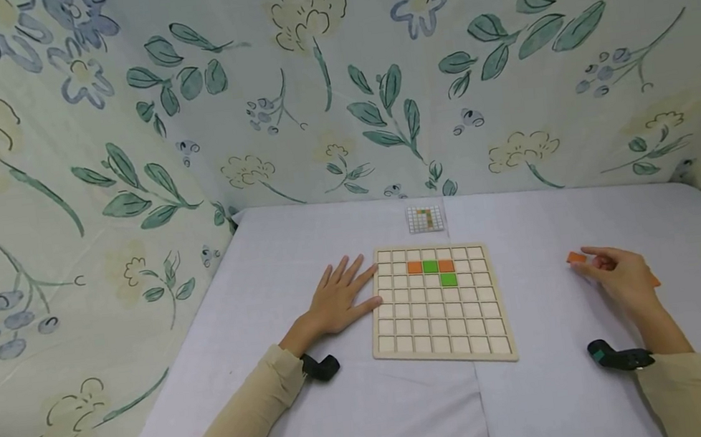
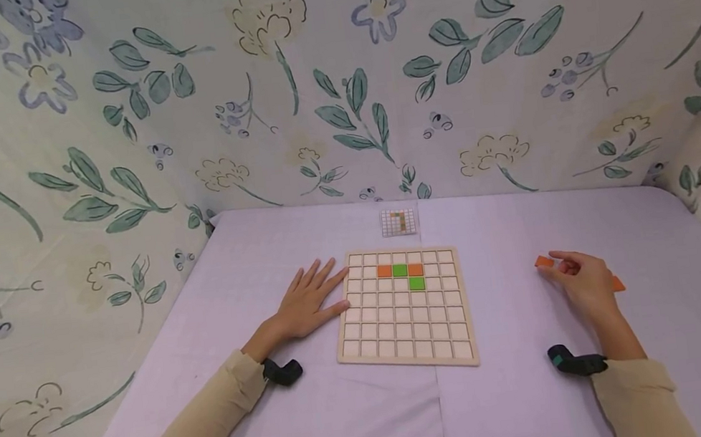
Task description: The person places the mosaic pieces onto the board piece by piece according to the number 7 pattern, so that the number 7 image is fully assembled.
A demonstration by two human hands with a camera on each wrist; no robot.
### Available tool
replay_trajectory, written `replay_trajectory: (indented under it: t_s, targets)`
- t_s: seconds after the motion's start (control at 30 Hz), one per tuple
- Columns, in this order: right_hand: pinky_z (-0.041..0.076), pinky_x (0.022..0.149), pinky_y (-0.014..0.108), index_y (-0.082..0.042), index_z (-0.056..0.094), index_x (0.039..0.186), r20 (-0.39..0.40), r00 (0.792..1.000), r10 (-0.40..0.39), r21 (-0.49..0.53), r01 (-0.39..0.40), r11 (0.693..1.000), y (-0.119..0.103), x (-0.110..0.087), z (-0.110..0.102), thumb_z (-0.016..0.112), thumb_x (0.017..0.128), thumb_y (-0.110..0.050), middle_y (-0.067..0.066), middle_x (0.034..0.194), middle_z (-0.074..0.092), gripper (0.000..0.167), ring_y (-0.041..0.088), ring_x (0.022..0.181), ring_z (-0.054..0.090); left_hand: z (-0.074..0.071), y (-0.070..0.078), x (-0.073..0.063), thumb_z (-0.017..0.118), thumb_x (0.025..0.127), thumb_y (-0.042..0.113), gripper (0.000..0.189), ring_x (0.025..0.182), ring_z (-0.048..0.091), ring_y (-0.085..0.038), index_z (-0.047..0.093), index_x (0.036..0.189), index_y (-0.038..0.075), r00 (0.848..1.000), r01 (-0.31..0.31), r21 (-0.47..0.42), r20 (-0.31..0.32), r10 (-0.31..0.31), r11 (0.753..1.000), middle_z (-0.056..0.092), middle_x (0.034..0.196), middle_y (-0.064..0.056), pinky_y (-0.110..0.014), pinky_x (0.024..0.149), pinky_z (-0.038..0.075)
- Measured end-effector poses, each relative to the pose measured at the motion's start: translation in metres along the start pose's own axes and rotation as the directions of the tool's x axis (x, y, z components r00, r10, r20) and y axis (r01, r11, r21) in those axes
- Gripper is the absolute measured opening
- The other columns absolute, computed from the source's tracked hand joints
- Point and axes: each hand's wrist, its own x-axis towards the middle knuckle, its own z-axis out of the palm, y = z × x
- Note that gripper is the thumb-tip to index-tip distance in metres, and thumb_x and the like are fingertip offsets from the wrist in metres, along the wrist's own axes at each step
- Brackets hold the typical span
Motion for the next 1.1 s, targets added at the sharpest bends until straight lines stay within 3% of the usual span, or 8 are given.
replay_trajectory:
  t_s: [0.27, 0.9, 1.1]
  targets:
    - [0.037, 0.053, 0.022, 0.013, 0.06, 0.127, 0.002, 0.999, 0.036, -0.022, -0.036, 0.999, -0.001, 0.0036, 0.0019, 0.069, 0.096, -0.021, 0.012, 0.089, 0.055, 0.047, 0.014, 0.074, 0.043, -0.0023, 0.0003, 0.0002, 0.033, 0.099, 0.068, 0.074, 0.152, 0.003, -0.033, 0.017, 0.161, 0.03, 1.0, -0.006, 0.006, -0.009, 0.006, 1.0, 0.01, 0.167, -0.004, -0.056, 0.119, 0.002]
    - [0.036, 0.053, 0.022, 0.014, 0.064, 0.119, -0.029, 0.999, 0.03, -0.089, -0.032, 0.995, 0.001, 0.0029, 0.0064, 0.072, 0.094, -0.014, 0.017, 0.09, 0.057, 0.038, 0.022, 0.077, 0.045, -0.0005, 0.0004, -0.0006, 0.033, 0.099, 0.068, 0.075, 0.152, 0.005, -0.035, 0.02, 0.161, 0.027, 1.0, -0.02, -0.001, -0.018, 0.02, 1.0, 0.011, 0.167, -0.006, -0.058, 0.118, 0.004]
    - [0.036, 0.053, 0.021, 0.015, 0.064, 0.119, -0.032, 0.999, -0.005, -0.076, 0.003, 0.997, -0.0014, 0.0003, 0.0044, 0.071, 0.095, -0.014, 0.018, 0.09, 0.058, 0.038, 0.022, 0.078, 0.045, -0.0014, 0.0006, 0.0002, 0.033, 0.099, 0.068, 0.075, 0.152, 0.005, -0.035, 0.02, 0.161, 0.028, 1.0, -0.024, 0.001, -0.018, 0.024, 1.0, 0.012, 0.166, -0.007, -0.058, 0.118, 0.005]
